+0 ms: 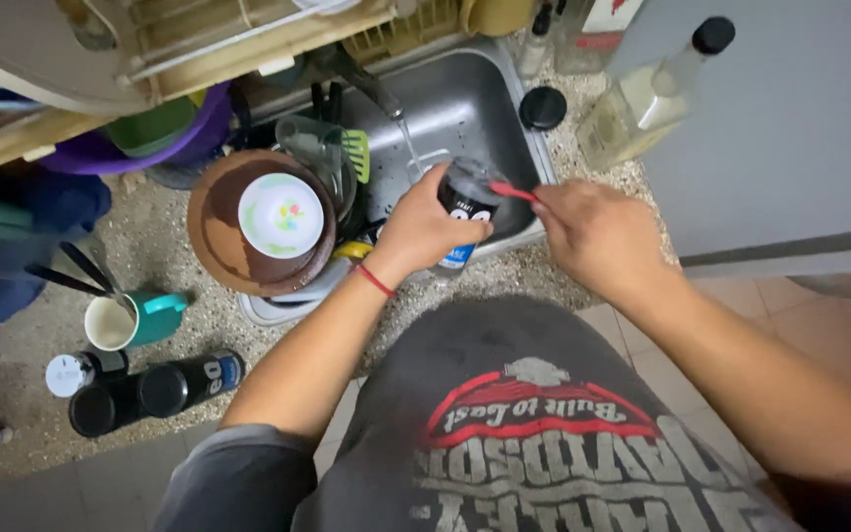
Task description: The person cleans a black coffee maker filter basket and lid in a kitchen sink. They rinse the parts under running water and scrub the interior and exterior surfaces with a small brush, then rinse again to remove residue.
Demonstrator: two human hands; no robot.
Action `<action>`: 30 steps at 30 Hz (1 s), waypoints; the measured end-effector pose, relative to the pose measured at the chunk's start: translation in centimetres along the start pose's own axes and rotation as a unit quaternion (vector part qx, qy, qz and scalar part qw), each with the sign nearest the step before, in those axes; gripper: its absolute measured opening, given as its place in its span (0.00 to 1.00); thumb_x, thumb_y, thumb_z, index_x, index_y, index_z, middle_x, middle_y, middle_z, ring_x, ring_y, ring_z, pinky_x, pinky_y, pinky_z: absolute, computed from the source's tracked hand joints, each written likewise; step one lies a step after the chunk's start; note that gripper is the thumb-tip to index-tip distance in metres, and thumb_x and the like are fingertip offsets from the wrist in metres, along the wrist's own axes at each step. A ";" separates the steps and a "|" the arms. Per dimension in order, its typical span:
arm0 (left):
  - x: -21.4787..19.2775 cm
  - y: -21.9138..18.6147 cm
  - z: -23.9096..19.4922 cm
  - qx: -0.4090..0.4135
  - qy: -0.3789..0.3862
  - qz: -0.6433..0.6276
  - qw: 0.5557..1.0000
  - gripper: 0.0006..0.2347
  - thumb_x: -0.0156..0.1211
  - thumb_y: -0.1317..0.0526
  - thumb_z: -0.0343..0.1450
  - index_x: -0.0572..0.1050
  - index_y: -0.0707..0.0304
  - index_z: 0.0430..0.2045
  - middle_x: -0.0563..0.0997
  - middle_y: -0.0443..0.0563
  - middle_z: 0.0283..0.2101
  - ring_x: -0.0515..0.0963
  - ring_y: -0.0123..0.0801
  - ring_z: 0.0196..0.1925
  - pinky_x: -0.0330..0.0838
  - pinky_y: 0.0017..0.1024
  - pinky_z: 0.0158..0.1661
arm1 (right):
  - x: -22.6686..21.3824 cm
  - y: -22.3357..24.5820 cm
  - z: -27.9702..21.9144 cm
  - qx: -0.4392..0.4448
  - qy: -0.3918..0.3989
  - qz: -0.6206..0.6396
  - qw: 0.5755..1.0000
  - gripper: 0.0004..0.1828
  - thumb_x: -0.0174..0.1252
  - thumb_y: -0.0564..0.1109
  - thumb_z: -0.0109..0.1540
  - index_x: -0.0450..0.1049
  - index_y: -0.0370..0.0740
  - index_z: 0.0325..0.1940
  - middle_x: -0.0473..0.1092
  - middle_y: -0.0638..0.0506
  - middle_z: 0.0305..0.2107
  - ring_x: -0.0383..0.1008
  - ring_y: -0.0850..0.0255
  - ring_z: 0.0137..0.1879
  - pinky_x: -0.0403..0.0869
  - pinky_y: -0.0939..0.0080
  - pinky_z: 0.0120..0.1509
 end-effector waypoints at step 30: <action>1.8 -0.9 -0.8 0.106 -0.033 0.319 0.941 0.35 0.68 0.50 0.60 0.66 0.72 0.59 0.75 0.69 0.50 0.77 0.59 0.53 0.75 0.57 0.44 | 2.1 0.2 1.3 0.055 0.139 -0.047 0.988 0.09 0.51 0.49 0.65 0.78 0.54 0.43 0.74 0.54 0.30 0.78 0.52 0.39 0.76 0.49 0.40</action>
Point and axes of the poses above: each hand's wrist, its own z-axis towards the middle knuckle, its own x-axis out of the palm, y = z × x, the point moved 8 cm from there along z, towards the middle knuckle
